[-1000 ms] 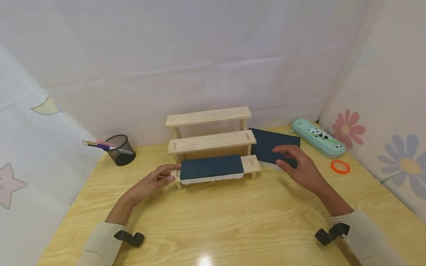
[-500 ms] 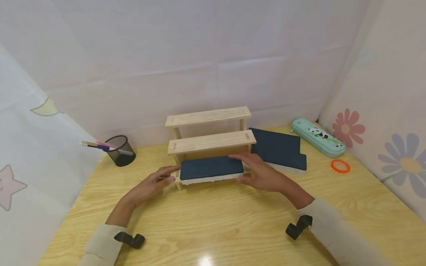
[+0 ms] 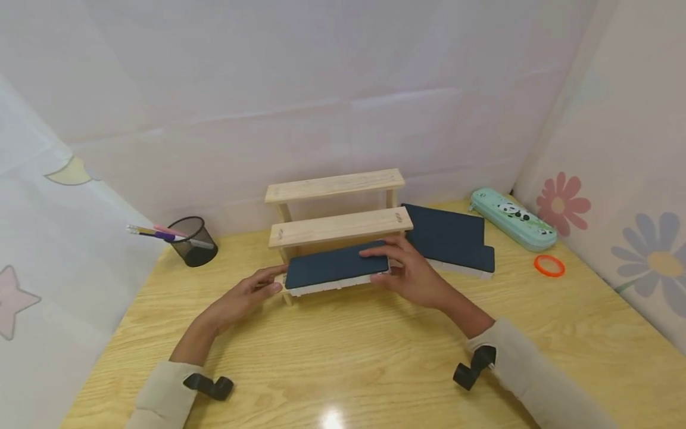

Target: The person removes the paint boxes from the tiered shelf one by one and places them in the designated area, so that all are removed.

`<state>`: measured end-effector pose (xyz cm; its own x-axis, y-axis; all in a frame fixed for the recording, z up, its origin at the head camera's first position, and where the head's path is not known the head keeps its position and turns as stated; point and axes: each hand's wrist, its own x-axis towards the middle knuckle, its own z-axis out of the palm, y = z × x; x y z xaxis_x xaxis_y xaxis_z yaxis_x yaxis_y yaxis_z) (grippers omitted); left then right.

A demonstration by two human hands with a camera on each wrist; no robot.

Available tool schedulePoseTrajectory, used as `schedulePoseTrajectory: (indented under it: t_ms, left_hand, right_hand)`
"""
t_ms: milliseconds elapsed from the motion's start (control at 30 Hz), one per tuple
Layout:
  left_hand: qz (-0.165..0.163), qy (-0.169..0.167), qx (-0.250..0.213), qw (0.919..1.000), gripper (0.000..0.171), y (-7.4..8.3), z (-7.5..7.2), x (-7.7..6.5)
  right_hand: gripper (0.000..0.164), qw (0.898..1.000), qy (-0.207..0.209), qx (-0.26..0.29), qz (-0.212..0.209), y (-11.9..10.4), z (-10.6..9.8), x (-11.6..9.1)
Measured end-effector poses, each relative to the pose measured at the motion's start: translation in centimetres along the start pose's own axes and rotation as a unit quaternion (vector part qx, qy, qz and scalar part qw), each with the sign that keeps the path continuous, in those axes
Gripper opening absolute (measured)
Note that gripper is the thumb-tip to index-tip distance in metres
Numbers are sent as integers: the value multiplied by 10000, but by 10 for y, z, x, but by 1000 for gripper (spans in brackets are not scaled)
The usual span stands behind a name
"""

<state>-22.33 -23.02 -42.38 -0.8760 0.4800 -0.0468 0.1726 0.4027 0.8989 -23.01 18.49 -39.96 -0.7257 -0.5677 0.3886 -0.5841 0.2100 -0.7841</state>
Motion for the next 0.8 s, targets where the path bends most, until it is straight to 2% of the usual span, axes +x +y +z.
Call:
schedulePoseTrajectory:
  t_ms: [233, 333, 400, 500, 633, 800]
  left_hand:
    - [-245, 73, -21, 9997, 53, -2, 0, 1]
    - [-375, 151, -25, 9992, 54, -2, 0, 2]
    - [-336, 152, -34, 9993, 52, -1, -1, 2]
    - [-99, 44, -75, 9999, 48, 0, 0, 3]
    - [180, -102, -98, 9997, 45, 0, 1, 3]
    - [196, -110, -127, 9997, 45, 0, 2, 2]
  right_hand:
    - [45, 9990, 415, 111, -103, -15, 2, 6]
    - [44, 9976, 635, 33, -261, -35, 0, 9]
    - [42, 9964, 793, -62, -287, -50, -3, 11]
    - [40, 9943, 1013, -214, -235, -65, -7, 12]
    - [41, 9911, 1287, -290, -163, -62, -14, 12]
    - [44, 9889, 1478, -82, -132, -46, -28, 12]
